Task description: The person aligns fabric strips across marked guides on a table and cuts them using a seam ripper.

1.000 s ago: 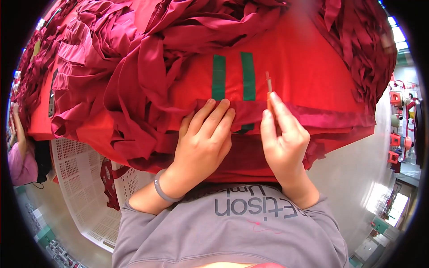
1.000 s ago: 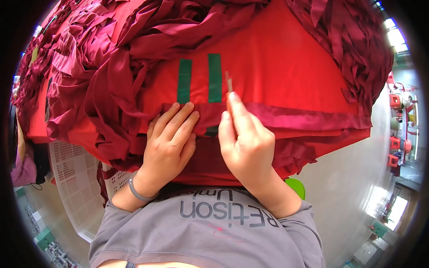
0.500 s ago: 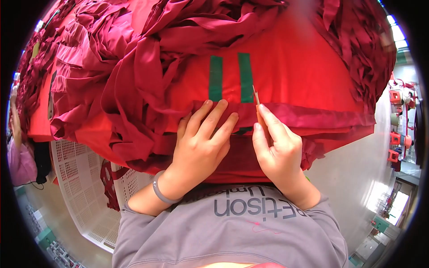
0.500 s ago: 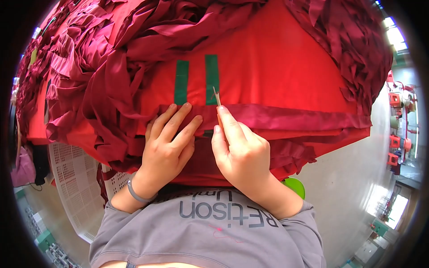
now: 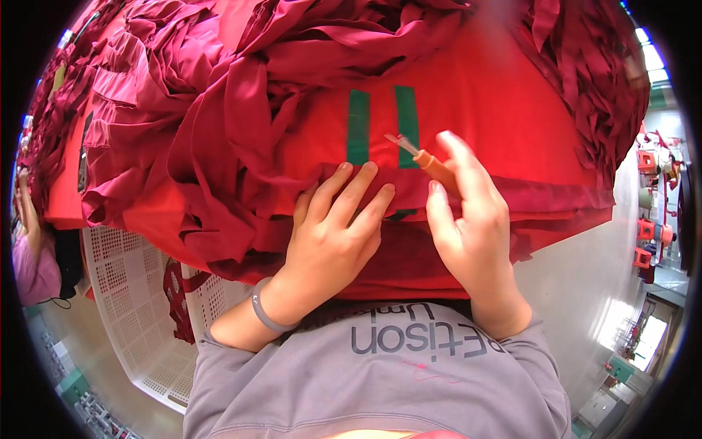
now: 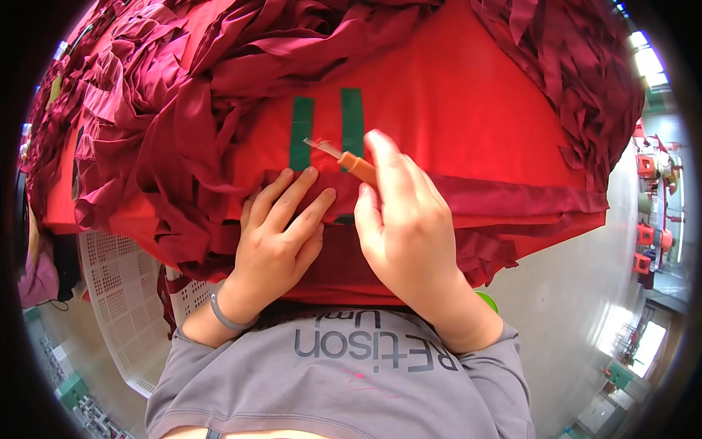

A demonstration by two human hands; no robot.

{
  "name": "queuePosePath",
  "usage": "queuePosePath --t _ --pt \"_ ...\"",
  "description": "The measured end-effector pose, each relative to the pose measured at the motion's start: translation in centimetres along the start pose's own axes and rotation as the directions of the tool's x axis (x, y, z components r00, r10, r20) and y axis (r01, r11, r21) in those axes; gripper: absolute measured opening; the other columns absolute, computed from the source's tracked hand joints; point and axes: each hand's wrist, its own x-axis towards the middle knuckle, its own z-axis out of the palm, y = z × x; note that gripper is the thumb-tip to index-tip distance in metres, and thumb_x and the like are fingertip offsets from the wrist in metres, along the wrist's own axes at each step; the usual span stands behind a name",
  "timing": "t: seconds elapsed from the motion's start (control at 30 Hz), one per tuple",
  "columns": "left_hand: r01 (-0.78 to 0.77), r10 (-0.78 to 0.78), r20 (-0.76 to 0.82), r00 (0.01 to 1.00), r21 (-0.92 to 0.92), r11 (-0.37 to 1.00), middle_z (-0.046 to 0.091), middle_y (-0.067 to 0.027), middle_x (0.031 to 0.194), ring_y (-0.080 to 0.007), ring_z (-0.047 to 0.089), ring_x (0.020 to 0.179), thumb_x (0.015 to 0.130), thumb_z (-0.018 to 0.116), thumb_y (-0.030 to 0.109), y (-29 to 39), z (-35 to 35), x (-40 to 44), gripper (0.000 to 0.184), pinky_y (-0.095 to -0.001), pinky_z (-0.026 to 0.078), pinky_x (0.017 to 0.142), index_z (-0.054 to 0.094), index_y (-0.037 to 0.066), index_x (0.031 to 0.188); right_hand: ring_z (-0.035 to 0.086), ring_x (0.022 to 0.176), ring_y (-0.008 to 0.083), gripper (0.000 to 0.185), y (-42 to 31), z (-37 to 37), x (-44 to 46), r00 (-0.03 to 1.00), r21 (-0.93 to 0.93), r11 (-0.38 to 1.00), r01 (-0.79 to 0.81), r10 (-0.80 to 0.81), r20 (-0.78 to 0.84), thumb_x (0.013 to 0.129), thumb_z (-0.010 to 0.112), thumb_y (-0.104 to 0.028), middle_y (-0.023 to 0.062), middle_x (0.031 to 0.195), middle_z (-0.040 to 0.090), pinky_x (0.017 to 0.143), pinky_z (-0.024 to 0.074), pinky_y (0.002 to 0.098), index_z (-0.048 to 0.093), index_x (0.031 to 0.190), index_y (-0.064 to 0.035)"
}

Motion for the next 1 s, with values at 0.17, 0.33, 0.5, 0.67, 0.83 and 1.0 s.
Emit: queuePosePath --t 0.17,0.33,0.5,0.67,0.83,1.0 --pt "-0.023 0.025 -0.058 0.998 0.033 0.999 0.051 -0.0061 0.131 -0.0263 0.048 0.118 0.072 0.065 0.014 -0.3 0.7 -0.2 0.047 -0.0396 0.037 0.092 0.060 0.015 0.119 0.064 0.075 0.0269 0.015 0.7 1.3 1.4 0.957 -0.062 0.998 0.005 0.013 0.290 0.076 0.060 0.003 0.0124 0.079 0.062 0.063 0.0498 0.0352 0.061 0.091 -0.0010" --pt "-0.014 0.014 -0.002 1.000 -0.009 1.000 0.051 -0.0079 0.133 -0.0289 0.047 0.121 0.075 0.063 0.011 -0.3 0.0 -0.2 0.046 -0.0400 0.037 0.095 0.060 0.016 0.121 0.062 0.066 0.0286 0.010 1.4 2.1 2.1 0.998 -0.115 0.993 -0.038 0.043 0.035 0.078 0.060 0.003 0.0148 0.080 0.063 0.059 0.0489 0.0332 0.059 0.088 0.0007" --pt "-0.023 0.025 -0.038 0.999 0.044 0.999 0.051 -0.0050 0.132 -0.0241 0.047 0.121 0.074 0.064 0.012 -0.5 0.4 -0.3 0.047 -0.0402 0.037 0.094 0.059 0.018 0.121 0.061 0.071 0.0305 0.009 1.5 1.7 1.6 0.984 -0.006 1.000 0.001 0.000 0.178 0.078 0.060 -0.005 0.0115 0.079 0.060 0.059 0.0484 0.0397 0.059 0.087 -0.0042" --pt "-0.012 0.014 -0.044 0.999 0.063 0.998 0.052 -0.0042 0.131 -0.0239 0.047 0.121 0.075 0.064 0.012 -0.5 0.4 -0.2 0.046 -0.0404 0.036 0.095 0.060 0.017 0.120 0.061 0.070 0.0307 0.011 2.0 2.3 1.9 0.996 -0.035 0.999 0.026 -0.022 0.089 0.078 0.060 -0.003 0.0111 0.083 0.058 0.057 0.0482 0.0396 0.057 0.088 -0.0040" --pt "-0.051 0.058 -0.132 0.990 0.054 0.997 0.059 -0.0043 0.118 -0.0237 0.055 0.108 0.073 0.065 0.011 -0.8 0.2 -0.1 0.035 -0.0389 0.040 0.088 0.065 0.014 0.108 0.059 0.062 0.0271 0.005 1.8 0.7 1.8 0.996 0.154 0.985 -0.083 0.084 0.004 0.084 0.060 -0.002 0.0108 0.080 0.056 0.054 0.0469 0.0332 0.056 0.087 -0.0002" --pt "0.124 -0.019 -0.559 0.829 0.151 0.981 0.057 -0.0100 0.072 -0.0241 0.054 0.067 0.065 0.049 0.004 -3.5 -5.7 -2.4 0.012 -0.0363 0.042 0.072 0.060 0.003 0.070 0.045 0.061 0.0052 0.008 2.8 -2.0 0.1 0.951 0.445 0.863 -0.241 0.302 -0.069 0.087 0.062 -0.001 -0.0011 0.071 0.047 0.053 0.0373 0.0193 0.054 0.087 -0.0001"
